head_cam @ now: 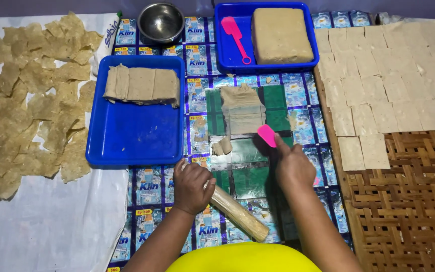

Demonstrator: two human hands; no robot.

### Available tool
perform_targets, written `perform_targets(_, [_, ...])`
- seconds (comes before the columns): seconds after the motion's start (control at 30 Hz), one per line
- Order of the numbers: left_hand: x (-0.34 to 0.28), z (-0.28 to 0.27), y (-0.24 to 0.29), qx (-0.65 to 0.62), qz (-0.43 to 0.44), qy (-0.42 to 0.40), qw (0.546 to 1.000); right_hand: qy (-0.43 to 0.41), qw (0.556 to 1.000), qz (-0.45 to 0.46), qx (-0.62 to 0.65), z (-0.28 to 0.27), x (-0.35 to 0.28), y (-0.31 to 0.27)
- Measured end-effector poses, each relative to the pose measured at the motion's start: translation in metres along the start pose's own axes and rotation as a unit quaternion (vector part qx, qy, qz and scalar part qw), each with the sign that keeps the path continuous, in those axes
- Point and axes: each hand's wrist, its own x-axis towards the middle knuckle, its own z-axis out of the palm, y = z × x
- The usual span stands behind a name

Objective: Rolling out dough with a rolling pin and cutting it into small squares to prepare for baking or frying.

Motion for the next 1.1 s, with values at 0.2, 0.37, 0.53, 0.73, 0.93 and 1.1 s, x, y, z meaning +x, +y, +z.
perform_targets(0.2, [0.002, -0.001, 0.000, 0.002, -0.005, -0.006, 1.000, 0.160, 0.968, -0.026, -0.190, 0.074, 0.047, 0.051])
perform_targets(0.37, [0.003, -0.002, 0.001, -0.003, -0.008, -0.010, 1.000, 0.135, 0.968, -0.012, -0.210, 0.107, 0.078, 0.056])
perform_targets(0.53, [0.002, -0.002, 0.001, -0.004, -0.011, -0.008, 1.000, 0.082, 0.977, 0.007, -0.197, 0.092, 0.096, 0.045])
perform_targets(0.73, [0.000, 0.003, -0.002, 0.007, -0.005, 0.005, 1.000, 0.037, 0.988, 0.012, -0.148, 0.060, 0.105, 0.021])
perform_targets(0.93, [0.001, 0.003, -0.001, 0.011, -0.006, 0.008, 1.000, -0.007, 0.999, 0.024, -0.026, 0.056, 0.135, 0.038])
perform_targets(1.1, [0.002, 0.002, 0.000, 0.005, -0.008, 0.000, 1.000, 0.016, 0.993, -0.009, 0.116, 0.047, 0.094, 0.027])
